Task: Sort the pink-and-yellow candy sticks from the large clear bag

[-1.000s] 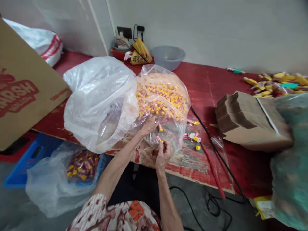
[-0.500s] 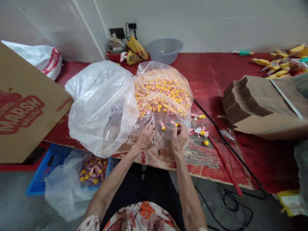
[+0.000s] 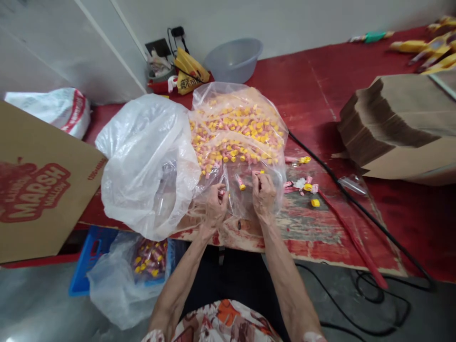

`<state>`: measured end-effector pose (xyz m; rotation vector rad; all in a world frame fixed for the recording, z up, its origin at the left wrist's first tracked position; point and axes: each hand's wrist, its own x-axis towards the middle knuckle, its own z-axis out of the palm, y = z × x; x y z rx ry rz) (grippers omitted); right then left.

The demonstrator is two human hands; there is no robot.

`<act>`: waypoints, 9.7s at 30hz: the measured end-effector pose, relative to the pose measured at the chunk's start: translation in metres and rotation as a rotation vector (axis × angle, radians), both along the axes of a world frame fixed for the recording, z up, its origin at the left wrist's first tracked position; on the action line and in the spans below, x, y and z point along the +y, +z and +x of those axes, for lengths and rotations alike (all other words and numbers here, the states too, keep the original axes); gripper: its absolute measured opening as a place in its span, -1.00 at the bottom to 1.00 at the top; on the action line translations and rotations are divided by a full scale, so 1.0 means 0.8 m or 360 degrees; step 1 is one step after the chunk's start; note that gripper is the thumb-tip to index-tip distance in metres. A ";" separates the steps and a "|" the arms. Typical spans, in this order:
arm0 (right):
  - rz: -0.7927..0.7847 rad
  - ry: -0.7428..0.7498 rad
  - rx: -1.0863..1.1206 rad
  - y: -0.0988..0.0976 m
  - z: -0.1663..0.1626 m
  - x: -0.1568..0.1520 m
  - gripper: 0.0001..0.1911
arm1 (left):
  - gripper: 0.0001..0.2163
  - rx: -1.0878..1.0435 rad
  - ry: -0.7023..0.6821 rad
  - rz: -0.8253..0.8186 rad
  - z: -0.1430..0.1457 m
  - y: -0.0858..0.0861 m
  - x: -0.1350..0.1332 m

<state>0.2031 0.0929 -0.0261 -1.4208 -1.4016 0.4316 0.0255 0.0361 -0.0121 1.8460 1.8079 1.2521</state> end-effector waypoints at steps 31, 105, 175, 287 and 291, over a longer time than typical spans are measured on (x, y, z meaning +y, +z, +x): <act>-0.0082 0.0040 0.0112 -0.013 0.013 0.020 -0.67 | -0.73 0.0211 -0.0210 -0.0058 0.015 -0.017 -0.043; -0.0334 -0.0011 0.0471 0.008 0.005 0.006 -0.60 | -0.91 -0.0124 -0.0404 -0.0400 0.016 0.021 0.016; -0.0109 0.0115 -0.0983 0.011 -0.104 0.212 -0.56 | -0.70 0.0483 0.0540 -0.0111 -0.158 -0.043 -0.074; -0.0775 0.0786 0.1138 0.073 -0.086 -0.123 -0.41 | -0.46 -0.1952 -0.0462 -0.0503 0.018 0.055 -0.151; -0.0284 0.0356 0.0625 0.057 -0.049 -0.107 -0.47 | -0.49 -0.1800 -0.0398 -0.0527 0.001 0.048 -0.147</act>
